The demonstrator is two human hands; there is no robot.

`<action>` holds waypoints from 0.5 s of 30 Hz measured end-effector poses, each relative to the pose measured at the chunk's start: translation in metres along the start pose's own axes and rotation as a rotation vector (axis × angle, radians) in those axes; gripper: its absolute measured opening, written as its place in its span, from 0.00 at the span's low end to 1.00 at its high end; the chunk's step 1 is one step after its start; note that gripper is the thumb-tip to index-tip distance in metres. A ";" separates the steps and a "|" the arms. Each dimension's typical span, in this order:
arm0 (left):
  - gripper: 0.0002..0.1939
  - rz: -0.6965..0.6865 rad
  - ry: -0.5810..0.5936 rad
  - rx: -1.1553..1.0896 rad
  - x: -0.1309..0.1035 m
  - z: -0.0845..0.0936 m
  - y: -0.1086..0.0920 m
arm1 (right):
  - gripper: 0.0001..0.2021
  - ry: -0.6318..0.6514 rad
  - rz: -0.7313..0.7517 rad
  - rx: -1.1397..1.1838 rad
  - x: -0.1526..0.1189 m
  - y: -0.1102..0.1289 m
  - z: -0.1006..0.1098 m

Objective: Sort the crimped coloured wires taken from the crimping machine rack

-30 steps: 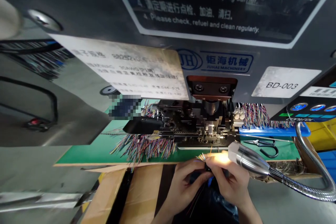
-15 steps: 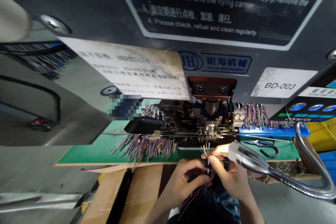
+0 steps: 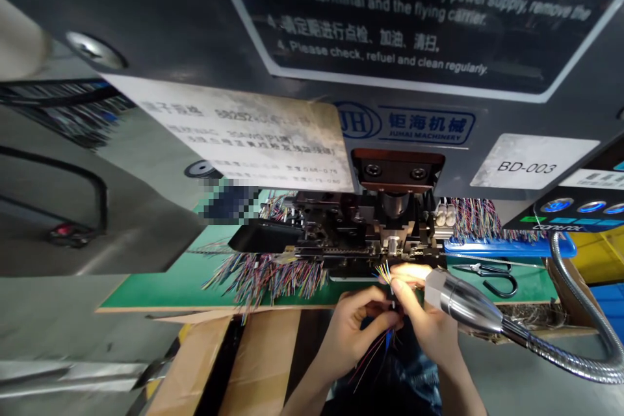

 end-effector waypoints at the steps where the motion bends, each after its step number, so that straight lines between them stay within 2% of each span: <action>1: 0.09 0.022 0.027 -0.033 -0.001 0.001 -0.001 | 0.06 0.028 0.030 -0.031 0.001 0.000 0.003; 3: 0.11 0.068 0.086 -0.093 -0.002 0.004 -0.003 | 0.06 0.075 0.071 -0.071 0.002 0.002 0.007; 6: 0.14 0.099 0.121 -0.141 -0.003 0.007 -0.004 | 0.04 0.063 0.053 -0.055 0.004 0.010 0.005; 10: 0.15 0.071 0.087 -0.152 0.000 0.005 0.002 | 0.05 0.001 -0.041 0.065 0.003 0.011 -0.002; 15: 0.13 0.009 0.000 -0.108 0.004 -0.002 0.011 | 0.06 0.064 -0.051 0.203 0.005 -0.004 -0.006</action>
Point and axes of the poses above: each hand's wrist, its own x-axis towards the middle knuckle, its own z-axis out of the back of the hand, y = z × x, the point moved 1 cm from there along x, towards the middle knuckle, and after that the axes turned 7 degrees about y, right-handed, at the moved point
